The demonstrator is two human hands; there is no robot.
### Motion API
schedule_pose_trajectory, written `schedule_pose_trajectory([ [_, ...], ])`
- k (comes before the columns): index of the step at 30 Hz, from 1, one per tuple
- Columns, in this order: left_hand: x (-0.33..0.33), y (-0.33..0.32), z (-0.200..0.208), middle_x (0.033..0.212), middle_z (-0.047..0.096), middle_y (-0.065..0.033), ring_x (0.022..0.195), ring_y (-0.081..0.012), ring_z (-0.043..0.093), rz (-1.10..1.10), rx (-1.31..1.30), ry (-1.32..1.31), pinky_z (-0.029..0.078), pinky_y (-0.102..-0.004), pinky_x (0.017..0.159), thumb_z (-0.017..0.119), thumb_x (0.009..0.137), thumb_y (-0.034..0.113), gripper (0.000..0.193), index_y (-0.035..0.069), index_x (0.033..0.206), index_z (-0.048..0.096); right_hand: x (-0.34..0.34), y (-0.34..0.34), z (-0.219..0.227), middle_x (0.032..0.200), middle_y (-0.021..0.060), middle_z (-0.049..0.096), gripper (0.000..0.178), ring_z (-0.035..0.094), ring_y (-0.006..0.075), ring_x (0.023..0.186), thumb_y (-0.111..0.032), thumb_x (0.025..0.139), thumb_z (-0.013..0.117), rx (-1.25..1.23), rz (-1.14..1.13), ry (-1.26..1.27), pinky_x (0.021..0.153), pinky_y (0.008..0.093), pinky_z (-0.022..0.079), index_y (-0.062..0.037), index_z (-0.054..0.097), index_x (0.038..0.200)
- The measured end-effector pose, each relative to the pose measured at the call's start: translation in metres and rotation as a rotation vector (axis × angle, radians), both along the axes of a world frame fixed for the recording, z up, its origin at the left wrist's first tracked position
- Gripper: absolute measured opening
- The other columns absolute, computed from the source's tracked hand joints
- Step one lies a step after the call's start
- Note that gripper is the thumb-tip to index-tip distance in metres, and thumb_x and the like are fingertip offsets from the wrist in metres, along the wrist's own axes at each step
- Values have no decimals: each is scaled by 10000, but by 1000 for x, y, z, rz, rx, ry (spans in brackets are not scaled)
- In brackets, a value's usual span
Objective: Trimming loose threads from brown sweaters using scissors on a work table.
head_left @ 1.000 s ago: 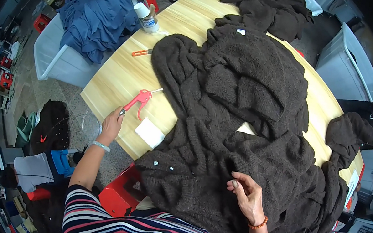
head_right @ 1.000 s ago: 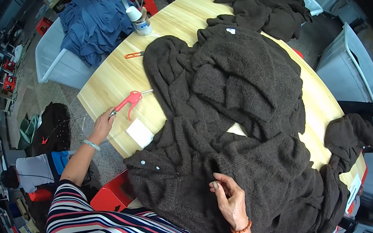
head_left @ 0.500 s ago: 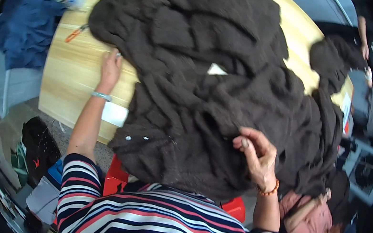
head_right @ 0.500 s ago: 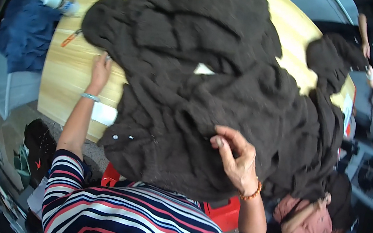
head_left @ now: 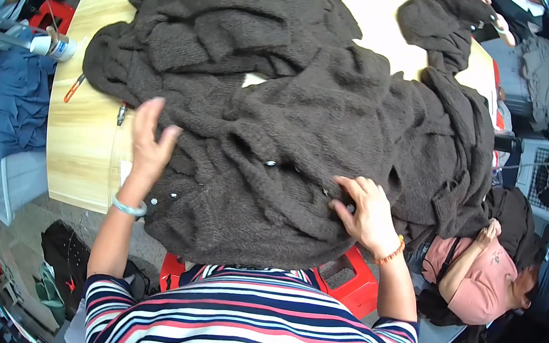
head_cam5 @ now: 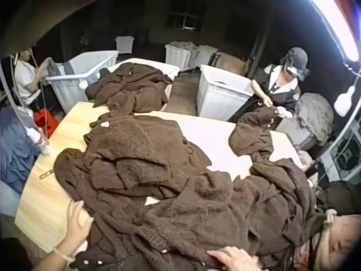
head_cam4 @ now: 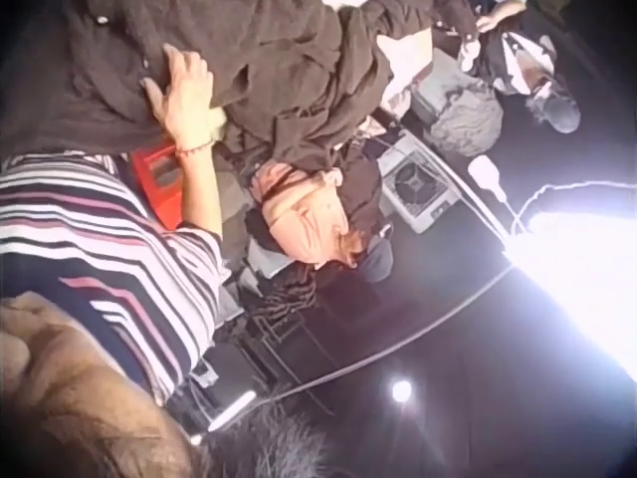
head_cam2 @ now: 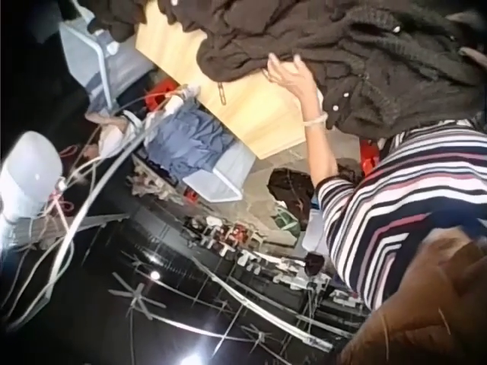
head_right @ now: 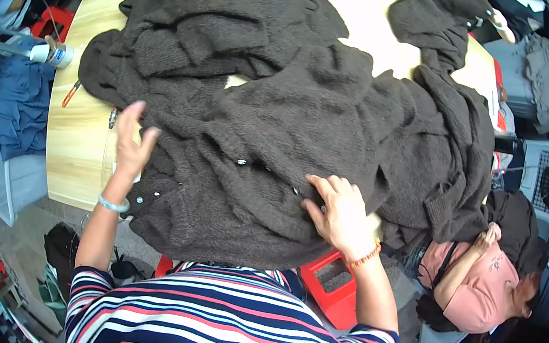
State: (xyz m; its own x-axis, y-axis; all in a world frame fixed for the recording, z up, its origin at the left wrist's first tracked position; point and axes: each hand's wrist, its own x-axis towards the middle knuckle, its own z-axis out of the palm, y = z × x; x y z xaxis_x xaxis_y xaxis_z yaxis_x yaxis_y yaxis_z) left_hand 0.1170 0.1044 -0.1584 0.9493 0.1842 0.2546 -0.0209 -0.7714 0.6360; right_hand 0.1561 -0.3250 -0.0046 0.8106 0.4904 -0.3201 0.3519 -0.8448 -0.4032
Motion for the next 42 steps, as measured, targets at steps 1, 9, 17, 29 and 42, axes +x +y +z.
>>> schedule_pose_trajectory([
  [1,9,-37,34,1395,473,-200,1323,-381,417,-176,32,-10,328,-483,1115,752,814,218,708,109,1444,450,2,-9,-10,964,110,638,325,613,304,961,-137,818,707,60,3,-73,792,392,465,-80,639,1130],
  [9,46,-155,68,1046,649,-155,1038,-320,604,-458,-42,146,429,-445,965,707,841,134,331,37,1151,644,90,-29,21,950,120,675,180,667,259,869,-4,860,647,488,-293,-738,792,331,519,-27,682,1035],
  [17,-16,-227,142,1057,599,-116,1039,-292,577,-826,-46,25,435,-433,908,775,781,338,545,50,1207,597,7,-77,4,931,80,697,287,651,266,920,-316,820,762,445,93,147,847,389,489,-93,715,994],
  [29,-29,-264,167,877,667,-103,803,-225,651,-731,-358,395,494,-354,766,716,842,149,325,15,1124,629,-28,-60,6,934,72,623,206,635,284,865,-146,841,723,804,251,38,885,430,482,-66,581,966],
  [42,-85,-168,160,951,656,-14,878,-66,576,-303,-938,739,474,-237,803,620,949,77,134,-25,1035,630,7,-169,57,788,105,721,289,702,225,692,-216,673,807,149,-9,286,673,318,527,-35,732,885],
])
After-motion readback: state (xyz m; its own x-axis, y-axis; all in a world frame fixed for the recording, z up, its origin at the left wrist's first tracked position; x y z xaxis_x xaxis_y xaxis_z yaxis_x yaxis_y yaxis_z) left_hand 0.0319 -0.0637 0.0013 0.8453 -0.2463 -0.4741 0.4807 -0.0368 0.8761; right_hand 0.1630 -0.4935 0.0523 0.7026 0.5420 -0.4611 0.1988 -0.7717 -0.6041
